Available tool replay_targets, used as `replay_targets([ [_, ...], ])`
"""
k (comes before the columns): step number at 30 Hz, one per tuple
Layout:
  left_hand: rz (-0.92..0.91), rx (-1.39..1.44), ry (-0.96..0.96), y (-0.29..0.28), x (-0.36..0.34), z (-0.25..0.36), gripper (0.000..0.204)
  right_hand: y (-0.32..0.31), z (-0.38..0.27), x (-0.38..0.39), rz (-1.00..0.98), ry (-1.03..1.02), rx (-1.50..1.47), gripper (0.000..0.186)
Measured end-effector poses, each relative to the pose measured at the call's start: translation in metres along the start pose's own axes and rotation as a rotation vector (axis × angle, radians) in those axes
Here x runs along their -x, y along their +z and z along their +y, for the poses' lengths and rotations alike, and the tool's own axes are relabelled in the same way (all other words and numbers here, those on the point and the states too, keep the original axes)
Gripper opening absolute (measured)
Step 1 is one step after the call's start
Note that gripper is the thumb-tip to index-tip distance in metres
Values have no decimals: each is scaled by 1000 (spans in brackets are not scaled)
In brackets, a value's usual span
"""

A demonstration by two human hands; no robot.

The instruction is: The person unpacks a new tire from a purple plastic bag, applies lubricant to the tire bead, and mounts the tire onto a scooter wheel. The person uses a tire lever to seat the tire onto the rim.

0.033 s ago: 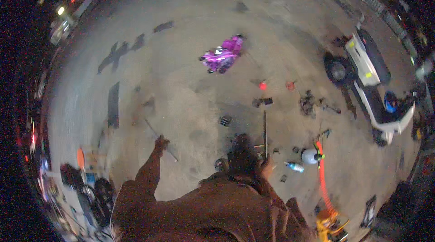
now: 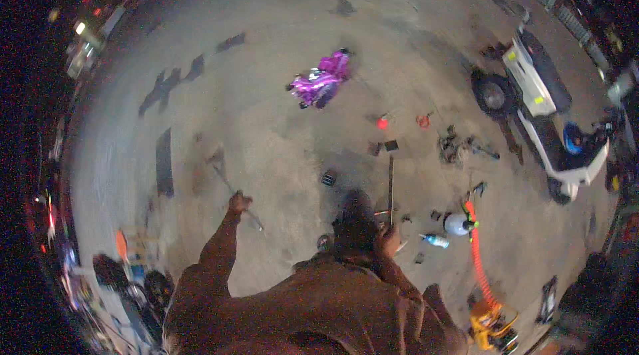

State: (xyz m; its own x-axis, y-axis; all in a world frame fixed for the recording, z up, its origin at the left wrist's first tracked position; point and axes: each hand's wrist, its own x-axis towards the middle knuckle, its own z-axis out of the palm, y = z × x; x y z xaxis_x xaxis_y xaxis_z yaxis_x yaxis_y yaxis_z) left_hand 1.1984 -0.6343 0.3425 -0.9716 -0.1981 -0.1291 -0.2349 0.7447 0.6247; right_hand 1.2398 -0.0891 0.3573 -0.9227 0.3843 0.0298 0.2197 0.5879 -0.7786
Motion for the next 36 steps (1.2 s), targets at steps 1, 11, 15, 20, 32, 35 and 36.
replay_targets([
  [1,64,528,-325,10,-49,40,57,13,-9,-16,-13,171,37,26],
  [11,-352,842,-51,100,-468,307,57,217,-38,-415,-69,482,-226,32],
  [15,-544,887,-217,126,-573,371,48,180,-40,-476,57,587,-70,37],
  [20,-596,871,-509,177,-705,470,47,150,-52,-544,396,850,-71,34],
  [32,-1005,586,-551,345,-1017,672,46,185,-21,-682,828,1609,92,38],
  [35,-1134,477,-376,392,-1055,740,48,188,-26,-705,775,1763,-92,36],
  [36,-1173,427,-307,412,-1065,766,49,190,-27,-715,796,1767,-176,35],
])
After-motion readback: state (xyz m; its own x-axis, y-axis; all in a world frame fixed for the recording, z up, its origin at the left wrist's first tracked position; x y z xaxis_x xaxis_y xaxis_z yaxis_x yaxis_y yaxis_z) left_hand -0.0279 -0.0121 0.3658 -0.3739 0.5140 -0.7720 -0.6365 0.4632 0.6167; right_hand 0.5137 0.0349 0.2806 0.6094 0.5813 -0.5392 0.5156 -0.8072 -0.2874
